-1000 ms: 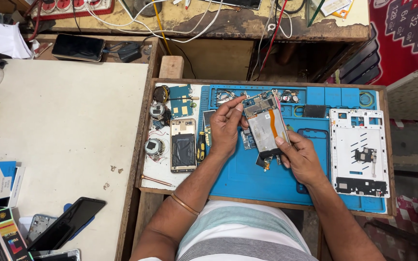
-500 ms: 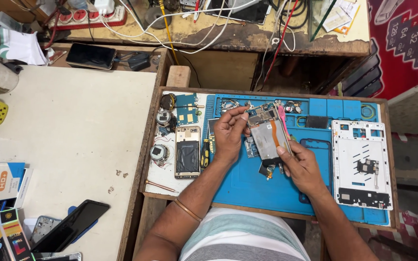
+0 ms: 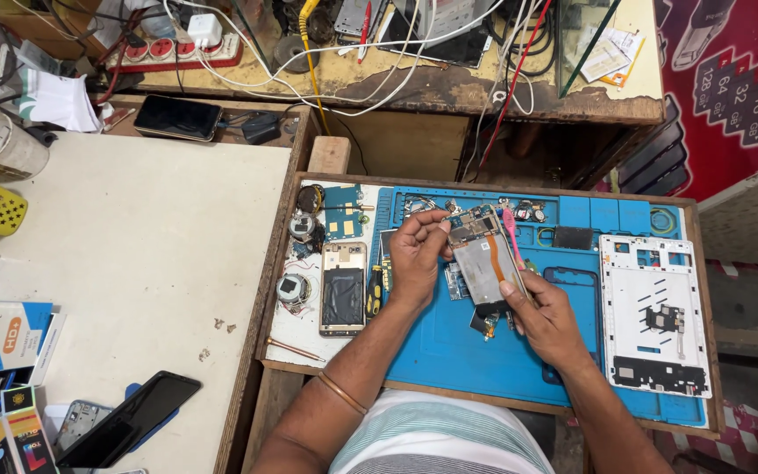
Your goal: The person repairs a disassembled smartphone at a workbench, holding the phone frame with one hand while prying and lifting internal components with a pink pry tool, repositioning the phone repeatedly, and finally using a screwdriver on the assembly.
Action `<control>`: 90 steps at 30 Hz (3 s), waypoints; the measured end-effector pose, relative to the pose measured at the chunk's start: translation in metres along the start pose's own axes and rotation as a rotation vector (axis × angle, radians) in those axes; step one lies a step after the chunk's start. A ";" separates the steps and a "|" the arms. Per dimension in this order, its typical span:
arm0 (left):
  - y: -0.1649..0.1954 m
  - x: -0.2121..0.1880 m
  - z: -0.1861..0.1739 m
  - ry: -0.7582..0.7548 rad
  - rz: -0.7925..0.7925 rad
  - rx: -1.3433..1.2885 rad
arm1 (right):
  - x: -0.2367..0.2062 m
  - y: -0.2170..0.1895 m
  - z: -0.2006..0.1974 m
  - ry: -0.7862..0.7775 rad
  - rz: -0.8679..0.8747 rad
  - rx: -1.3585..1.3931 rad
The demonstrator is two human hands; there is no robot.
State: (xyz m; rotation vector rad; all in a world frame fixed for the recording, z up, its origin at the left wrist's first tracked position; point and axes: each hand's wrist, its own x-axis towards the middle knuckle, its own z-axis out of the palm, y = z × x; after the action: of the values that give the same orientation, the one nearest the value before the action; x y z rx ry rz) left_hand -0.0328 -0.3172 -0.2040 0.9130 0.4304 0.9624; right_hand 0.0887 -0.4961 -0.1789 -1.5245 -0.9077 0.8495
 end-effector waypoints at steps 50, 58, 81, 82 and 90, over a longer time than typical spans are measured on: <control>0.000 0.004 0.003 0.011 -0.061 -0.024 | 0.000 -0.004 0.002 0.044 -0.057 -0.117; -0.001 0.004 0.002 -0.009 -0.070 -0.013 | 0.000 -0.003 0.002 0.046 -0.050 -0.101; 0.001 0.004 0.002 -0.055 -0.160 -0.065 | 0.002 -0.001 -0.003 0.061 0.058 0.073; 0.000 0.004 0.002 -0.053 -0.163 -0.070 | 0.002 -0.001 -0.003 0.062 0.070 0.091; 0.001 0.004 0.003 -0.054 -0.146 -0.064 | 0.003 -0.004 -0.002 0.074 0.105 0.165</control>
State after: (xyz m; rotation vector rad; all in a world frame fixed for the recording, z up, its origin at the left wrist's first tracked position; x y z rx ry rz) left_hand -0.0289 -0.3151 -0.2010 0.8361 0.4126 0.8126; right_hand 0.0915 -0.4935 -0.1745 -1.4588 -0.6915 0.9143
